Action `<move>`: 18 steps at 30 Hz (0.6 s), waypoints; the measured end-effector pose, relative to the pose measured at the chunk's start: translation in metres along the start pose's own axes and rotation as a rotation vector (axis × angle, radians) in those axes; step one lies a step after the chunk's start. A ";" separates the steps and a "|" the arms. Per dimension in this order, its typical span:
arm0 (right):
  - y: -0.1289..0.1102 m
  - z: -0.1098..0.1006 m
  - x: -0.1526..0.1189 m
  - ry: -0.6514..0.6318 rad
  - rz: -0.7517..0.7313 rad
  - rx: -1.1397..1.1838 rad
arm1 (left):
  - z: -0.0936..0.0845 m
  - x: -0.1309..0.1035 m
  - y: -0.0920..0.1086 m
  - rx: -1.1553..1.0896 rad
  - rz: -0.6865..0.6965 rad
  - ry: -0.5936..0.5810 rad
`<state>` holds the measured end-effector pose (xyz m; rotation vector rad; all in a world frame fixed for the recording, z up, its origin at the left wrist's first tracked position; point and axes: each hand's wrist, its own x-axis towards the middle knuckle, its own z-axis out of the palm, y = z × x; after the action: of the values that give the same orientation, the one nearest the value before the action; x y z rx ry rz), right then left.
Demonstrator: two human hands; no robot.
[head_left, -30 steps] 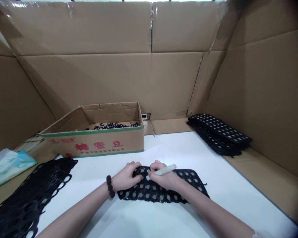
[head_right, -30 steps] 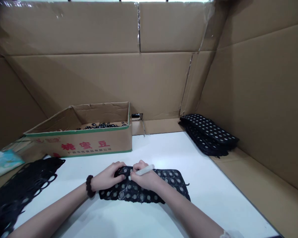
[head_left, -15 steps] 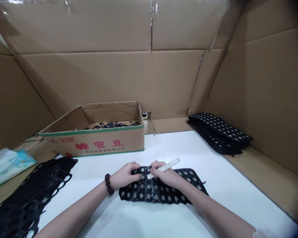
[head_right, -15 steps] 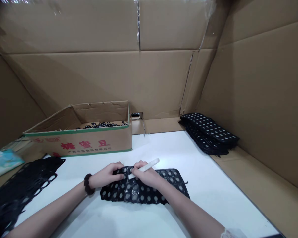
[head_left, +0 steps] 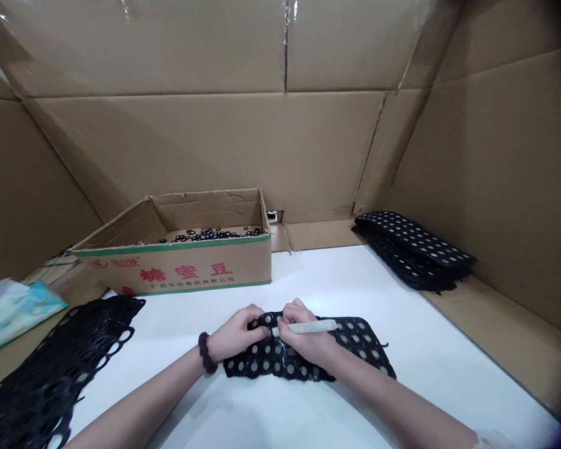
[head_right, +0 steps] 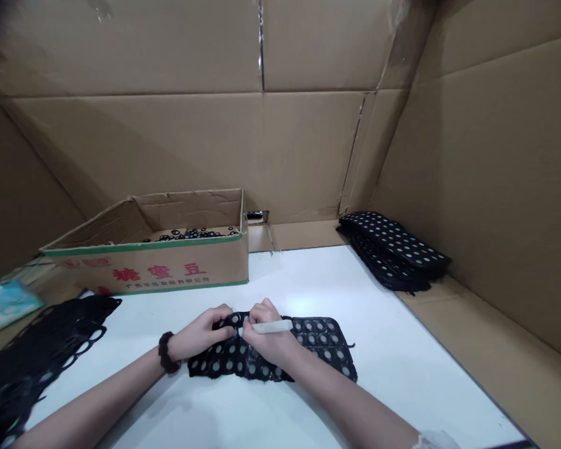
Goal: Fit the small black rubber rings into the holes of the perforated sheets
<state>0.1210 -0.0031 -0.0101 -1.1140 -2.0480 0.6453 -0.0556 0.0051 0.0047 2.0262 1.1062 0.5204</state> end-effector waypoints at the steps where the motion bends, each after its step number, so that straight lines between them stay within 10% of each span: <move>1: 0.001 0.003 0.000 0.029 -0.022 -0.040 | 0.001 -0.001 0.001 0.033 0.021 0.021; 11: 0.004 0.008 0.005 0.082 -0.051 -0.379 | 0.009 -0.001 0.006 0.172 0.128 0.085; 18: 0.005 -0.011 0.011 -0.019 0.050 -0.119 | 0.001 0.007 -0.003 0.029 0.015 0.001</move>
<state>0.1276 0.0100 -0.0032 -1.2350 -2.1032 0.5667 -0.0529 0.0117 0.0015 2.0611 1.1062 0.5162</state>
